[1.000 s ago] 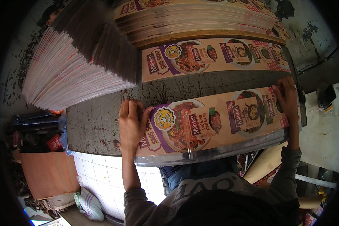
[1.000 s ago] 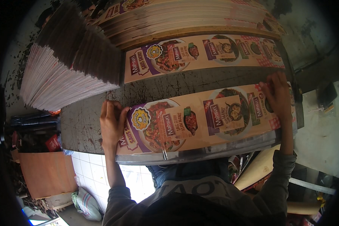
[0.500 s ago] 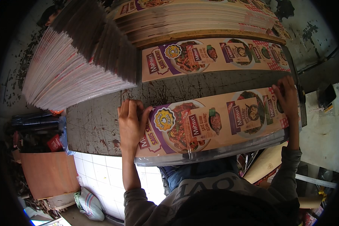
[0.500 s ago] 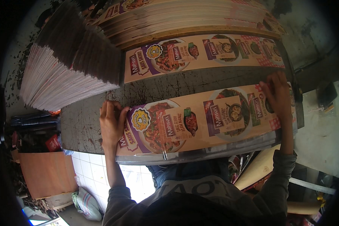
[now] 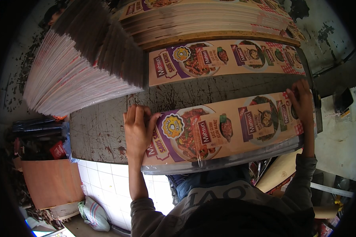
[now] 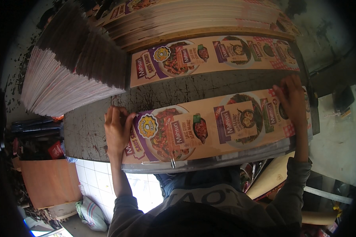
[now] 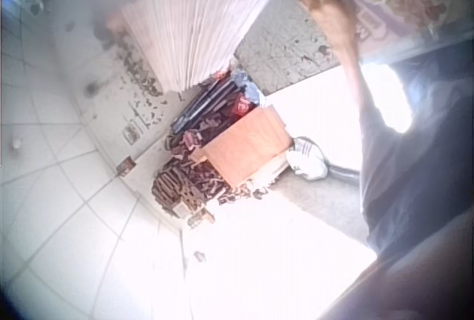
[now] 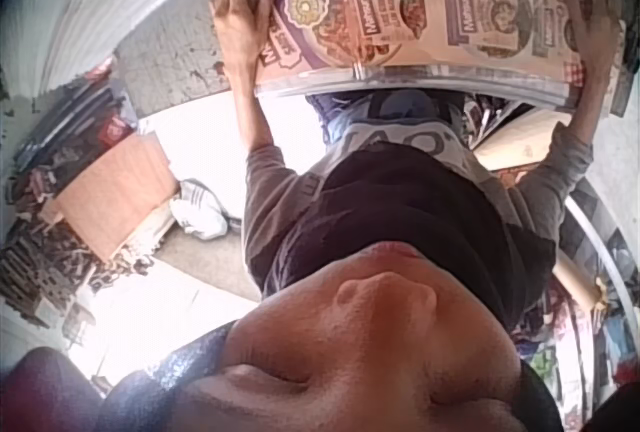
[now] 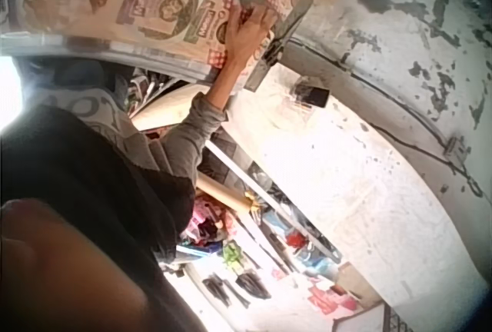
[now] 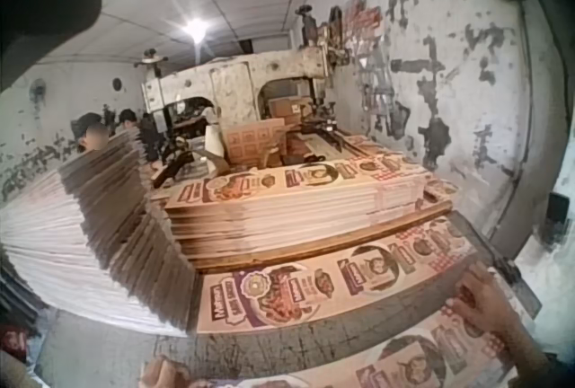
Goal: The person inserts printed cardboard strips one at a time into clear plastic sleeves by hand.
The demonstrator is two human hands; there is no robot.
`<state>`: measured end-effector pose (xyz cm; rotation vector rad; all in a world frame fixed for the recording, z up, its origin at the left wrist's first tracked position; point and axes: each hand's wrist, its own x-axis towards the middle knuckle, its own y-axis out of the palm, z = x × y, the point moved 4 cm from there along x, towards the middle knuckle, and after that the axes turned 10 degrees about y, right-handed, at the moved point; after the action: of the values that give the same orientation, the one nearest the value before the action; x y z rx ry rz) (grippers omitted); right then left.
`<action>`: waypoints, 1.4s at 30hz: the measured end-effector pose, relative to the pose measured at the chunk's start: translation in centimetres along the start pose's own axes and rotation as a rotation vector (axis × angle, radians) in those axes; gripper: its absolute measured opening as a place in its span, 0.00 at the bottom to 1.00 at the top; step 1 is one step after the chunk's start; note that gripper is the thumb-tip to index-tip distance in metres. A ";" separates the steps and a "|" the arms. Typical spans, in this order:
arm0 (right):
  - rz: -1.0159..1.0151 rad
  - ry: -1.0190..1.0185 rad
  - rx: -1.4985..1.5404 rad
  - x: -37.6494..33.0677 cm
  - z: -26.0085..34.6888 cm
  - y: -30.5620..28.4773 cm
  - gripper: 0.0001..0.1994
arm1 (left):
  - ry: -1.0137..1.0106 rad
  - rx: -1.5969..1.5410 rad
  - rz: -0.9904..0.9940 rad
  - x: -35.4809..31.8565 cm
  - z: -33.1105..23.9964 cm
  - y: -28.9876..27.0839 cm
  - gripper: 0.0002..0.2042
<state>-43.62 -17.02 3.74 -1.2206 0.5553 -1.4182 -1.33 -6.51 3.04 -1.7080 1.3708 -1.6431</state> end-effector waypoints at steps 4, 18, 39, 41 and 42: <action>-0.010 0.019 -0.006 -0.2 0.2 -0.3 0.10 | 0.018 -0.001 0.006 0.0 -0.2 -0.1 0.10; 0.093 0.085 0.057 -2.7 1.9 -1.1 0.16 | -0.122 -0.076 0.124 -1.6 -1.4 -1.0 0.19; -0.063 0.047 -0.004 -3.3 2.8 -1.5 0.14 | 0.021 0.100 0.016 -1.9 -1.9 -1.2 0.16; -0.074 0.051 0.009 -3.3 2.8 -1.4 0.15 | 0.039 0.117 0.009 -1.9 -2.0 -1.1 0.16; -0.084 0.053 0.021 -3.3 2.7 -1.4 0.15 | 0.056 0.134 0.002 -1.9 -2.1 -1.1 0.16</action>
<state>-42.34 -12.85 4.70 -1.2037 0.5297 -1.5273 -2.51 -3.76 3.38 -1.5959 1.2560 -1.7517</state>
